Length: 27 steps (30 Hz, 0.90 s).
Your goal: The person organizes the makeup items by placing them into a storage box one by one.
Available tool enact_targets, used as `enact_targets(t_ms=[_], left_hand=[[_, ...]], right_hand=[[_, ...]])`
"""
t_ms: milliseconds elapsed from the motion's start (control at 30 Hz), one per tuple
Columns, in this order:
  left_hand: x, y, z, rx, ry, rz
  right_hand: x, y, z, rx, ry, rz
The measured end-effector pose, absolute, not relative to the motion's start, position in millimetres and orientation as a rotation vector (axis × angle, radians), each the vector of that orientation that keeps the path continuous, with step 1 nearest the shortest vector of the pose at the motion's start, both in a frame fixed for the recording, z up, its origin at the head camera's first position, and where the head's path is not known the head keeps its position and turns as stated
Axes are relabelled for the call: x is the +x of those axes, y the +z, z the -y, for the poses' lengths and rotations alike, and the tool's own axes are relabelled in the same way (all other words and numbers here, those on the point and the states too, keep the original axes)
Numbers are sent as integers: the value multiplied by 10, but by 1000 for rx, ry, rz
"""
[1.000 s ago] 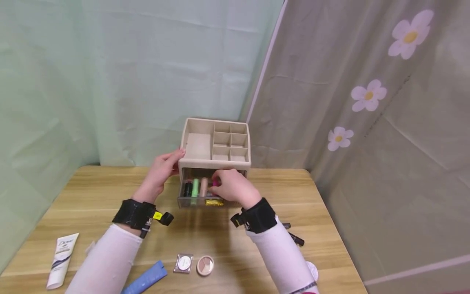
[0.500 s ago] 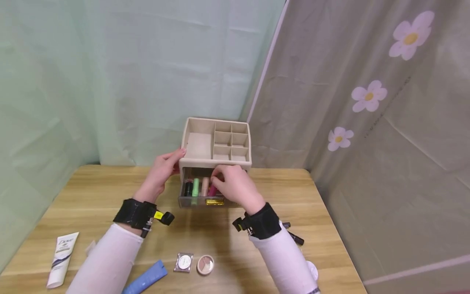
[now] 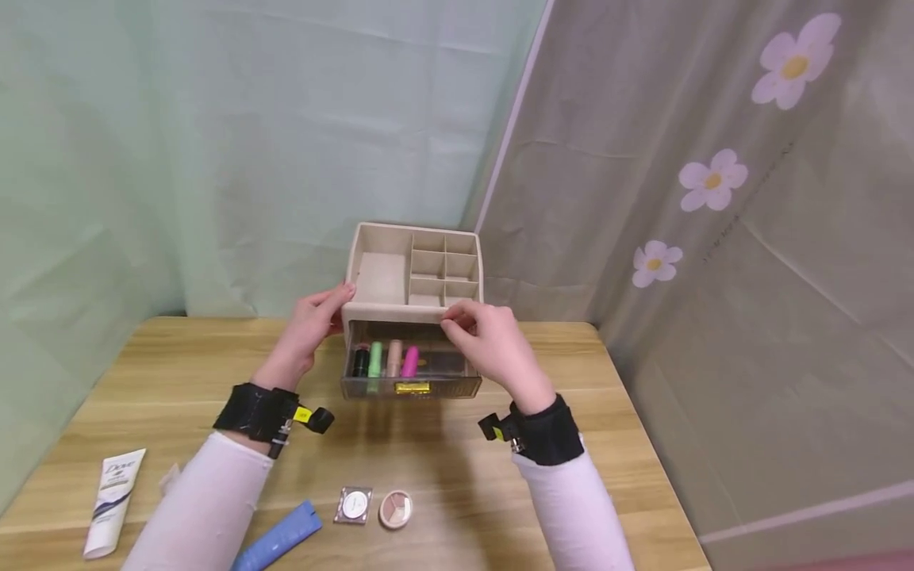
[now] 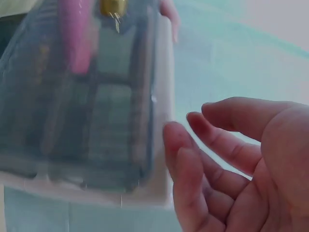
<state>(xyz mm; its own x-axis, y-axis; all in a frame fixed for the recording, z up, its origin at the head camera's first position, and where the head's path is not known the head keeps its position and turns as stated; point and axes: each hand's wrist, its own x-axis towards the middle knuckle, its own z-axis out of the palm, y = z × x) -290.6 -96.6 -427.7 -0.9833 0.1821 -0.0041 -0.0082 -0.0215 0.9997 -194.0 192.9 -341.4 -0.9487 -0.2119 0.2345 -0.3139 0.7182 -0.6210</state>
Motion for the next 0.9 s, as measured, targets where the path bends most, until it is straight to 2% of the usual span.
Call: enact_targets(t_ms=[233,500,900], left_hand=[[-2892,-4275,983,182,2126,-2116],[-2908,-4252,1037,183,2116,-2129],[-2936,-4263,1082,172,2134,-2123]], right_hand=[[-1787,-3466,-2302,335,1258,2717],[-1706,-3779,-2654,154,1333,2701],[-1439,-4276,-3210,111,1087,2933]])
